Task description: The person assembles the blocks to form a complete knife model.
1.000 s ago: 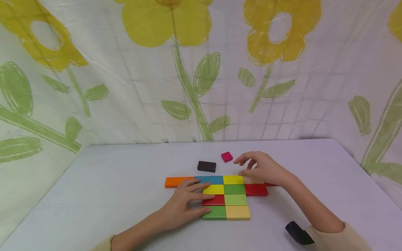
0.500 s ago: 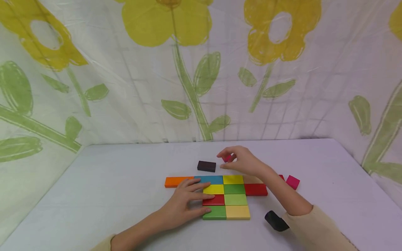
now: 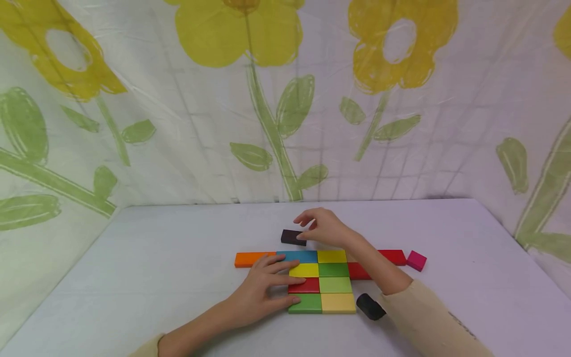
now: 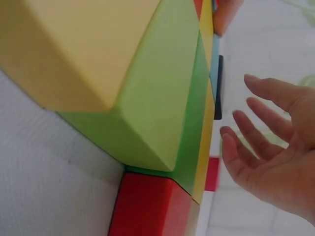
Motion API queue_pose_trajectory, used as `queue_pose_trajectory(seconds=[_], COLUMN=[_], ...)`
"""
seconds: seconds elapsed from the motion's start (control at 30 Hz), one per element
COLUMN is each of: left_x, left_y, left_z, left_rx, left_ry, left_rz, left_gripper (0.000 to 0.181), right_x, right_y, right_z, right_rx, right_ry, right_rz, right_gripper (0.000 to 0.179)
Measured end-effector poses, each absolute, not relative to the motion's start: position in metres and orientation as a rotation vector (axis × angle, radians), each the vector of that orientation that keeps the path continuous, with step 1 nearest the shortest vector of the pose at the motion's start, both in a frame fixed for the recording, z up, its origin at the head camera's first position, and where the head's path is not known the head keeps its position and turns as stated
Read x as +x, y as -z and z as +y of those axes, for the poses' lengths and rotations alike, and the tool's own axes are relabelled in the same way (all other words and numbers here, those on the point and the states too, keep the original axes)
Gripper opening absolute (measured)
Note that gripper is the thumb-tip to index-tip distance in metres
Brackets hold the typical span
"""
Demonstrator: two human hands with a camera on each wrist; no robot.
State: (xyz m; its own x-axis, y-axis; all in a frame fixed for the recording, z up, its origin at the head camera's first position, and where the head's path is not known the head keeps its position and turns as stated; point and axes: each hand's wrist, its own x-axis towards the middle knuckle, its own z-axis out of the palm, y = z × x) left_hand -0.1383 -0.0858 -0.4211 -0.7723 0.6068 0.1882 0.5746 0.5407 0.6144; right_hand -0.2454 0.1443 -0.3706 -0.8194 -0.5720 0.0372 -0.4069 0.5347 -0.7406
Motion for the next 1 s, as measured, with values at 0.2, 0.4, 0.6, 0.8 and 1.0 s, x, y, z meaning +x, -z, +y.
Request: queue_pose_trajectory(seconds=[0.2, 0.4, 0.6, 0.8, 1.0], left_x=[-0.139, -0.139, -0.139, -0.139, -0.139], left_y=[0.421, 0.421, 0.420, 0.420, 0.421], left_z=[-0.085, -0.085, -0.085, -0.085, -0.085], left_rx=[1.038, 1.022, 1.019, 1.027, 1.029], left_ry=[-1.031, -1.026, -1.022, -1.033, -1.036], left_rz=[2.722, 2.719, 2.722, 2.725, 2.727], left_gripper=[0.036, 0.037, 0.037, 0.036, 0.036], right_x=[-0.250, -0.255, -0.257, -0.257, -0.257], right_y=[0.376, 0.380, 0.383, 0.380, 0.377], right_z=[0.138, 0.133, 0.131, 0.131, 0.134], right_rx=[-0.817, -0.740, -0.707, -0.727, -0.762], right_ry=[1.095, 1.015, 0.972, 0.965, 0.963], right_rz=[2.563, 2.571, 2.575, 2.571, 2.565], right_gripper=[0.035, 0.034, 0.035, 0.034, 0.031])
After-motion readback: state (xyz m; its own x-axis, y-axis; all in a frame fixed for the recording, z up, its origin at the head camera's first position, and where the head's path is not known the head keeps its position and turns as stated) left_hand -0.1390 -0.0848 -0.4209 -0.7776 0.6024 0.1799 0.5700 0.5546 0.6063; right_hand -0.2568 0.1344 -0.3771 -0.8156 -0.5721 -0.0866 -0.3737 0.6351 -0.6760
